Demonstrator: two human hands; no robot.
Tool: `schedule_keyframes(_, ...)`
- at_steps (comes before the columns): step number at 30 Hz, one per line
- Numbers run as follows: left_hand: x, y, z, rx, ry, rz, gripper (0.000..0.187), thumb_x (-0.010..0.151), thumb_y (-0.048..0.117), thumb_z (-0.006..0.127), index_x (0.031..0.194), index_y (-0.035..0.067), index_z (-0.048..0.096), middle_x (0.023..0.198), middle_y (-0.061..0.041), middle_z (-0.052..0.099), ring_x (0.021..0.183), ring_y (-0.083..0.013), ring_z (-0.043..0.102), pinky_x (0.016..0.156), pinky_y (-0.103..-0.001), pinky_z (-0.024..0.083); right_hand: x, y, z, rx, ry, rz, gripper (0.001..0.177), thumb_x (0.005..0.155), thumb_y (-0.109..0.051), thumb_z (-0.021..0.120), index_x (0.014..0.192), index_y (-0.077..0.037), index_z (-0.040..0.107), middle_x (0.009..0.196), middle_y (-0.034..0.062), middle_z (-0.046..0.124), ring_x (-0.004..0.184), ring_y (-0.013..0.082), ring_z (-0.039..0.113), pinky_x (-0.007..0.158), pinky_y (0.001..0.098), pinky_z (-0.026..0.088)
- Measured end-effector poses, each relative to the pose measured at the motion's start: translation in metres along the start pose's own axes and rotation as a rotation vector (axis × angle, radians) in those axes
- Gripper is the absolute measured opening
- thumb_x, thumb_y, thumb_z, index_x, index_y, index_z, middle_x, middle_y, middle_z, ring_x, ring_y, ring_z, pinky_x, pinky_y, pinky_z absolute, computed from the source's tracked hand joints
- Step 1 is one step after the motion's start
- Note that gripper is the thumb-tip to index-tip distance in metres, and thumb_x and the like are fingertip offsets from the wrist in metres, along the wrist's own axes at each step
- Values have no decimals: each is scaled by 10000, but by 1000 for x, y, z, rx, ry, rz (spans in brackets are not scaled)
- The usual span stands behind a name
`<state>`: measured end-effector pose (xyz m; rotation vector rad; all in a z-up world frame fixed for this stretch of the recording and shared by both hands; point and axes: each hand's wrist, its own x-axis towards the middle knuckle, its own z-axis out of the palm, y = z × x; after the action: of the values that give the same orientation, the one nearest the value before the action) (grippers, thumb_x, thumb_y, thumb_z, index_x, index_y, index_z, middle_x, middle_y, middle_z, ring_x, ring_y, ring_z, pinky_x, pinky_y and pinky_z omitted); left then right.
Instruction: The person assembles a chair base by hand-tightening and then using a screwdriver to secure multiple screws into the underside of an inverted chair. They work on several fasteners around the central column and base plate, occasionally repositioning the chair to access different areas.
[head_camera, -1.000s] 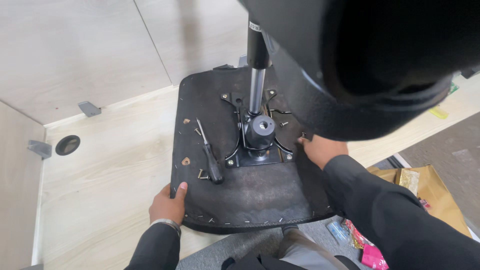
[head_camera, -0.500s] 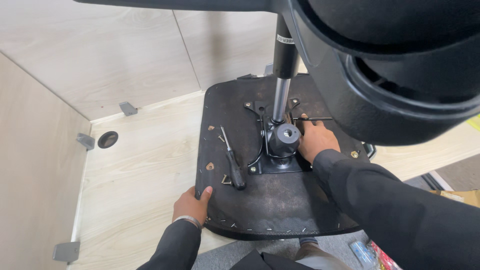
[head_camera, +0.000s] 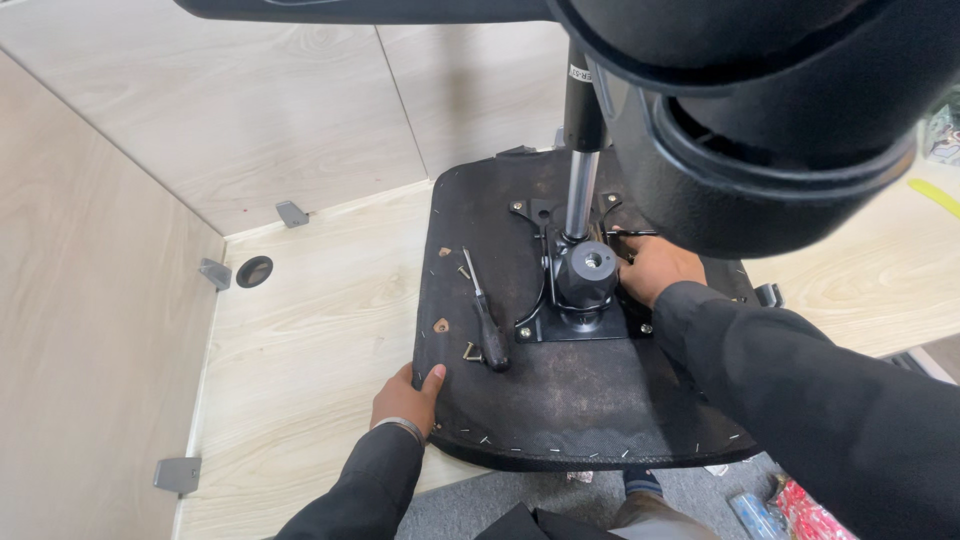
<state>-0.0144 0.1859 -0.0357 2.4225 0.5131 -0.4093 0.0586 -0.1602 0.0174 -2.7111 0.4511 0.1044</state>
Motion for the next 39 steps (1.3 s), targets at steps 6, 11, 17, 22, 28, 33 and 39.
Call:
schedule_keyframes(6,1,0,-3,21,-15,24,605,942,564,589,1345,117,654,1227,-173,733,1162,-328,698,1023,-413,531,-1,3,-4,-31,-99,19,524,992,-494,530,1496,-354,507,1275,106,693,1146,300,690,1034,378,489)
schedule_keyframes(11,-4,-2,-1,-101,-17,-32,664,915,574,610,1417,140,587,1254,-160,709,1102,-323,723,912,-417,601,-7,5,2,6,5,-14,481,967,-442,614,1418,-275,620,1211,115,750,1107,296,723,1009,385,531)
schedule_keyframes(17,-12,2,-4,-177,-35,-78,690,902,570,618,1447,151,555,1266,-169,703,1077,-327,751,889,-410,620,-7,11,7,-28,211,-154,459,892,-380,721,1304,-179,690,1282,170,666,1077,339,690,921,428,540)
schedule_keyframes(22,-10,-5,0,-172,0,5,687,883,577,613,1423,154,598,1296,-166,714,1213,-310,679,1056,-402,513,0,12,7,34,132,-177,422,907,-370,700,1322,-292,696,1185,145,712,1093,334,672,933,439,522)
schedule_keyframes(28,4,-17,7,-167,7,32,744,889,602,631,1452,122,550,1373,-187,640,1282,-326,622,1082,-401,478,9,20,10,40,149,-220,304,885,-274,716,1177,-205,761,1068,113,769,1005,319,729,888,423,554)
schedule_keyframes(33,0,-19,9,-202,24,56,753,879,619,622,1452,135,555,1357,-187,658,1278,-321,626,1078,-394,480,4,29,15,8,234,-354,211,879,-194,740,1081,-136,756,984,134,773,916,338,743,850,417,569)
schedule_keyframes(39,-7,-15,4,-244,4,38,777,873,620,627,1466,124,538,1355,-193,653,1260,-320,642,1071,-386,487,4,35,12,35,187,-339,226,843,-158,779,1048,-67,757,928,161,758,868,323,739,803,398,571)
